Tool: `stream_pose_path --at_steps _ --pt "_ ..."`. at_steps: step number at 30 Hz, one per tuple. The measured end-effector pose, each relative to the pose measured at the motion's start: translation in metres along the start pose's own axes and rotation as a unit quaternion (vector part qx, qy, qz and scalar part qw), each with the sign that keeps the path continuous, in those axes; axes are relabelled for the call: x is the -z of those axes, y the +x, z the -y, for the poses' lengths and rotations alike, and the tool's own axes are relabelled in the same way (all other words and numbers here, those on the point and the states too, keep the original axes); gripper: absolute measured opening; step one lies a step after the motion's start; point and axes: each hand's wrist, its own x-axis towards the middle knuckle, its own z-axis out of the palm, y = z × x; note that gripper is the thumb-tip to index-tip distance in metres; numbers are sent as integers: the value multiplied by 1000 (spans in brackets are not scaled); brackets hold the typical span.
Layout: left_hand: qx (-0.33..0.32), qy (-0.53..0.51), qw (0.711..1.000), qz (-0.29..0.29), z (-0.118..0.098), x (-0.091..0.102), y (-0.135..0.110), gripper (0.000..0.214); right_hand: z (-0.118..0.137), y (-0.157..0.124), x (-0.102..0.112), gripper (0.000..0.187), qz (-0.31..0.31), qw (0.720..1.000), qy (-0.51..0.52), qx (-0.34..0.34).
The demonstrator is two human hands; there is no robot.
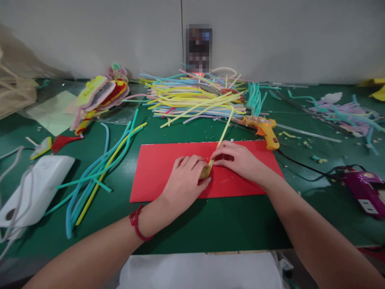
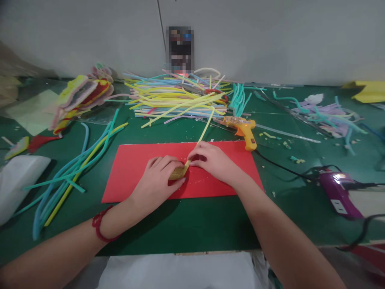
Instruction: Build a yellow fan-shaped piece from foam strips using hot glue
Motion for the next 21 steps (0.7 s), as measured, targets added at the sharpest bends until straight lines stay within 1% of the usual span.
stream_pose_path --at_steps 5,8,12,16,19,21 --pt "0 -8 1000 -4 2 -2 0 14 -1 0 2 13 2 1000 -10 4" --pt "4 -15 1000 -13 5 -1 2 17 -3 -1 5 12 -1 1000 -21 -4" --pt "9 -43 999 -26 13 6 9 22 -5 0 6 13 -7 1000 -21 -13" --pt "26 -127 991 -35 33 20 19 13 -3 0 7 10 -7 999 -15 -30" --pt "38 -171 984 -9 53 29 25 14 -2 0 7 8 -6 999 -17 -45" --pt "51 -186 981 29 63 32 27 18 -1 0 7 8 -10 999 -20 -48"
